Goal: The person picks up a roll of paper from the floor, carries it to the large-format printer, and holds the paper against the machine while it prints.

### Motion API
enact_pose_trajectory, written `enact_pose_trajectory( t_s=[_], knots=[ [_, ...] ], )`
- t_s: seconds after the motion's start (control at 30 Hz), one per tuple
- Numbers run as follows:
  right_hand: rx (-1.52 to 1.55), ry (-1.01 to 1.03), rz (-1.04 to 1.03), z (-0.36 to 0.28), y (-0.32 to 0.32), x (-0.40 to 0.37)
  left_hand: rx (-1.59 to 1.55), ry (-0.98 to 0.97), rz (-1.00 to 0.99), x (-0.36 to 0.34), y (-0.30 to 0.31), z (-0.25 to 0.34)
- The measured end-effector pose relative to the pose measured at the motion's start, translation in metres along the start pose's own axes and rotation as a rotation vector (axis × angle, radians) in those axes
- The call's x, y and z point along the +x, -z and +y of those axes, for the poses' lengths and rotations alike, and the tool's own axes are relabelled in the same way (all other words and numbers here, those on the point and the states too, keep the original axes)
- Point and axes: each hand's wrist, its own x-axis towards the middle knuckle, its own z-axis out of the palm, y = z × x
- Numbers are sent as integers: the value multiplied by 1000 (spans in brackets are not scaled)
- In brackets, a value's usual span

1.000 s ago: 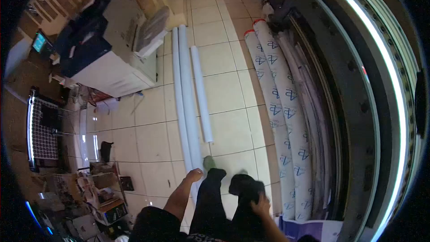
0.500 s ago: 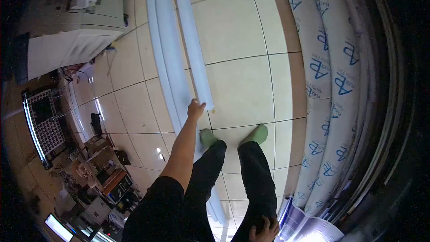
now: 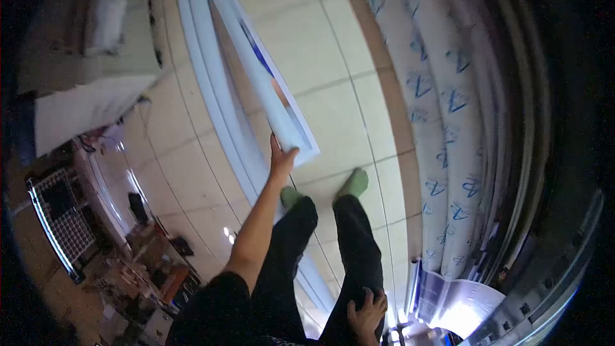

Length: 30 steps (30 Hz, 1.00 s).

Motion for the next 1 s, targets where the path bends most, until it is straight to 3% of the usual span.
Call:
enact_pose_trajectory(
  t_s=[0.03,0.13,0.17,0.23,0.3,0.37,0.43,0.47,0.5,0.6,0.63,0.7,0.73,0.77,0.8,0.9,0.93,0.97,1.0],
  knots=[
    [36,27,52,-9,2,-9,-74,-63,-4,-27,1,59],
    [34,9,-51,-16,-1,-11,-114,-167,-15,-87,2,224],
    [64,32,-7,-19,2,-15,-205,-171,-105,-105,13,258],
    [-38,63,-124,-33,13,-9,-294,-222,-208,-139,30,348],
    [27,245,-124,-45,15,8,-421,-82,-326,-202,51,432],
    [322,683,23,-57,-15,64,-564,-110,-394,-223,66,484],
    [438,649,-72,-128,101,8,-448,-217,-459,-249,77,535],
    [434,765,33,-143,110,17,-452,-170,-445,-264,78,560],
    [422,875,146,-158,120,25,-452,-188,-448,-279,79,570],
    [552,931,269,-199,161,28,-575,-135,-575,-301,82,565],
    [587,908,326,-209,174,22,-450,-127,-562,-322,78,559],
    [645,1050,691,-220,194,1,-35,-379,-599,-360,65,527],
    [356,1227,849,-220,208,0,166,-481,-616,-377,57,512],
    [615,1192,729,-220,215,-14,364,-518,-660,-397,46,506],
    [925,1125,551,-216,222,-33,69,-112,-693,-421,28,500],
    [1080,968,372,-193,229,-67,-160,-64,-813,-464,8,497],
    [1092,893,328,-186,232,-74,-192,112,-823,-468,6,509],
    [1103,818,283,-178,233,-80,-184,125,-844,-476,8,525],
    [1141,908,366,-168,231,-85,-23,63,-925,-486,11,539]
  ],
)
